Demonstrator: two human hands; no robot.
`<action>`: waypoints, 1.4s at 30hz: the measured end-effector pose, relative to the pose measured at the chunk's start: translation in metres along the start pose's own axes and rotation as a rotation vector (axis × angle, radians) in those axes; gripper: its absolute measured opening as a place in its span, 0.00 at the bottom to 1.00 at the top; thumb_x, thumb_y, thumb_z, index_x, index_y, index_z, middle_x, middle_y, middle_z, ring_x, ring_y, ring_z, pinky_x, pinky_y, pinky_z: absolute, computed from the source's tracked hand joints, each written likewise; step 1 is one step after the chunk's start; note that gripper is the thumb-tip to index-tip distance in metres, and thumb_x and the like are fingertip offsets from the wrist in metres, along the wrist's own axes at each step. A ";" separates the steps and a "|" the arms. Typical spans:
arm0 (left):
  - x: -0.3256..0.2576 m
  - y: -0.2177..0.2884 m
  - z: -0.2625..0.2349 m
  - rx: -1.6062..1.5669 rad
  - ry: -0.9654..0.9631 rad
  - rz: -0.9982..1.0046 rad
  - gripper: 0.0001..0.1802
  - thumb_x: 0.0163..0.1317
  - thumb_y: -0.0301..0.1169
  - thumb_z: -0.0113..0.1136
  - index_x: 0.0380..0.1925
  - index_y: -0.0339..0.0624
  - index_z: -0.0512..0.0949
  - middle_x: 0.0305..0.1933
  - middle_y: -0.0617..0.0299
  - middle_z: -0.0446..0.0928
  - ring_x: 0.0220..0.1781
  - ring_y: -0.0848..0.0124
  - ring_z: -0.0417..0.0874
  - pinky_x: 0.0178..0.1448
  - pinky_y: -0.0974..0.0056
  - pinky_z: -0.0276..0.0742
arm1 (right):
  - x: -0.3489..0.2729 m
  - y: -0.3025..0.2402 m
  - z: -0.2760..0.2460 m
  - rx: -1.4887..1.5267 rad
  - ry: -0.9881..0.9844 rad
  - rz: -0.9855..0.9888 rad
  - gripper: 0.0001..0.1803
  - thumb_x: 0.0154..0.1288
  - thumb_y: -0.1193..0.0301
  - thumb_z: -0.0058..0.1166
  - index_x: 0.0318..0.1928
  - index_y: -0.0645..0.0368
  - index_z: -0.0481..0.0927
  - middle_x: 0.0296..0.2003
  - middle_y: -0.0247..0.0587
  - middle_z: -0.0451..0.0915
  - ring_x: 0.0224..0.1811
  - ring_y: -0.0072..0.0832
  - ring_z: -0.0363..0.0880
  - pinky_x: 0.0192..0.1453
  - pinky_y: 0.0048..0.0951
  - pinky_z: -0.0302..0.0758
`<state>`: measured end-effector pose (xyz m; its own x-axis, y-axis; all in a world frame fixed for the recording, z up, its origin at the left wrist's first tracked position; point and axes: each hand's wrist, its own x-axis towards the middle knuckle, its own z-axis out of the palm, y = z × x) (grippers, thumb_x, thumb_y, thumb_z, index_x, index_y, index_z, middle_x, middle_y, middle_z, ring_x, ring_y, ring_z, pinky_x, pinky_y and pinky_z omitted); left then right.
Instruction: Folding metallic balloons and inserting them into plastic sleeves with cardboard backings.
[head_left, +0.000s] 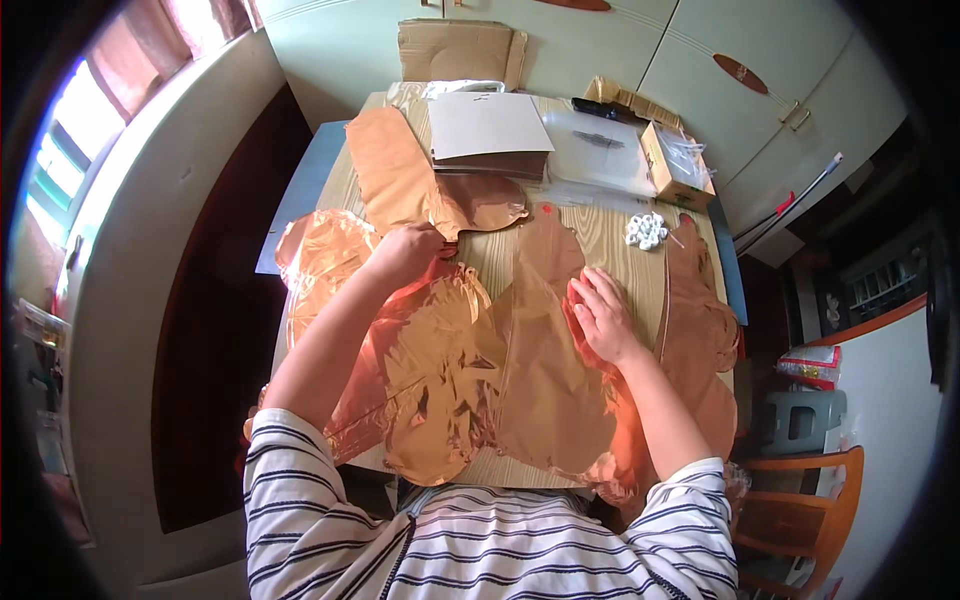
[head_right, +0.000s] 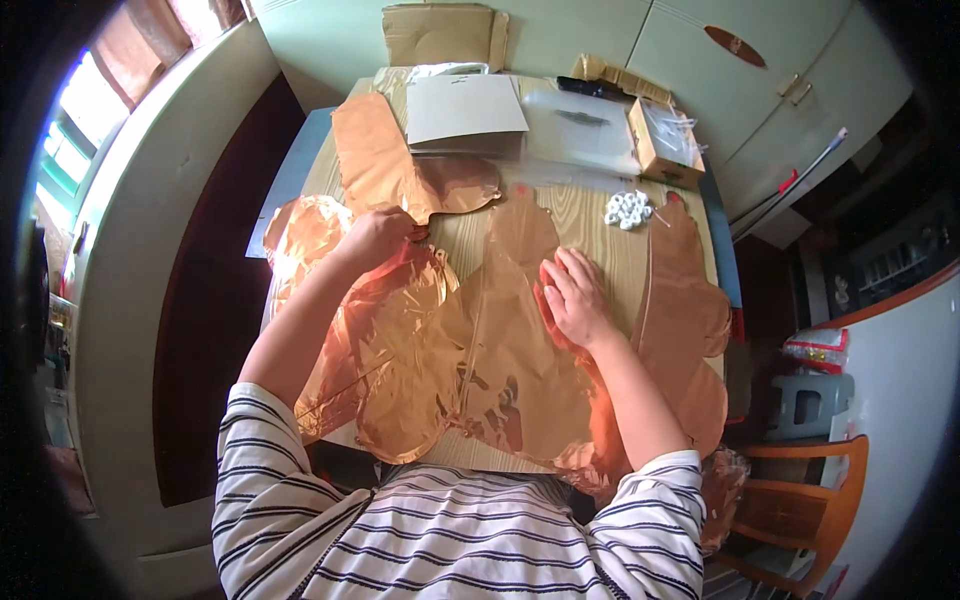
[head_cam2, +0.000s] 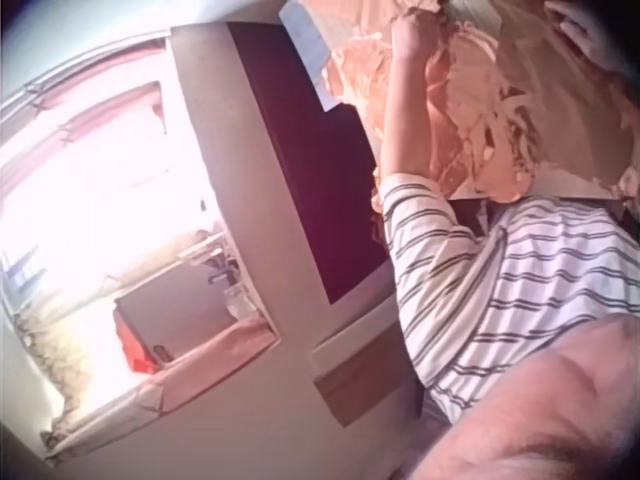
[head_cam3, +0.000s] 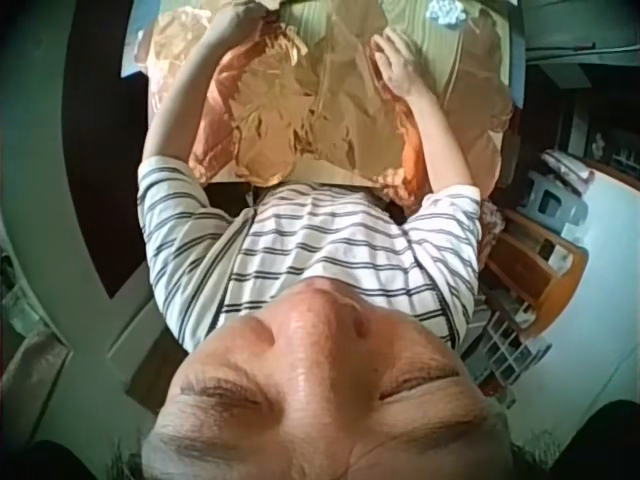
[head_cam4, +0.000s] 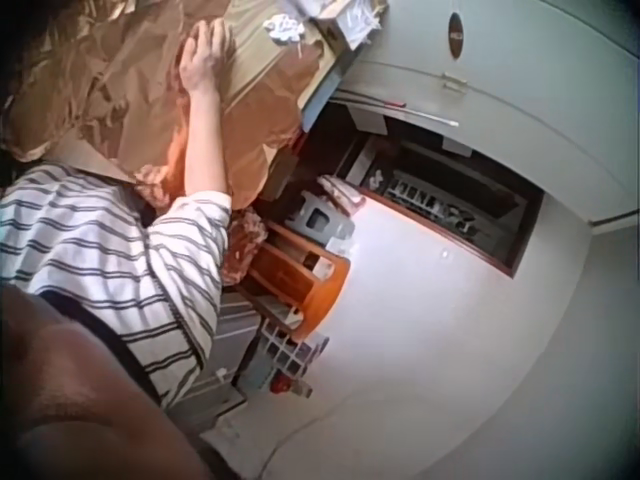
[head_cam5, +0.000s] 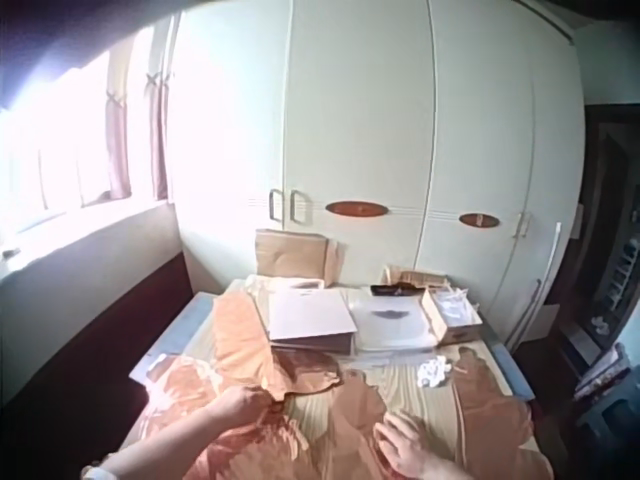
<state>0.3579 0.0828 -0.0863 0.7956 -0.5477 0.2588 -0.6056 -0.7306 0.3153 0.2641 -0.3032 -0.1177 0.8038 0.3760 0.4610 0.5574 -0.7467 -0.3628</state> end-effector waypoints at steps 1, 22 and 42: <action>0.001 -0.007 -0.001 0.019 -0.023 -0.017 0.11 0.58 0.36 0.68 0.35 0.40 0.85 0.35 0.54 0.83 0.41 0.56 0.86 0.45 0.54 0.82 | 0.004 0.000 0.001 0.003 -0.001 -0.008 0.20 0.66 0.69 0.56 0.58 0.59 0.80 0.63 0.53 0.73 0.69 0.51 0.66 0.74 0.48 0.61; 0.033 -0.015 -0.018 0.041 0.259 -0.034 0.07 0.63 0.32 0.61 0.33 0.41 0.75 0.32 0.53 0.81 0.33 0.52 0.82 0.37 0.50 0.78 | 0.142 -0.067 0.062 0.310 -0.069 -0.023 0.09 0.65 0.72 0.55 0.42 0.60 0.86 0.44 0.51 0.81 0.47 0.48 0.80 0.54 0.42 0.78; 0.042 0.003 -0.037 -0.248 0.071 -0.239 0.11 0.55 0.33 0.74 0.30 0.37 0.85 0.28 0.56 0.82 0.30 0.65 0.84 0.35 0.61 0.78 | 0.158 -0.091 0.097 0.121 0.113 -0.057 0.12 0.62 0.72 0.56 0.45 0.61 0.85 0.45 0.47 0.80 0.51 0.47 0.77 0.58 0.45 0.74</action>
<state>0.3890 0.0725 -0.0405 0.9176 -0.3371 0.2105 -0.3945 -0.7087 0.5848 0.3602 -0.1223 -0.0906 0.7457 0.3465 0.5691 0.6277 -0.6518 -0.4257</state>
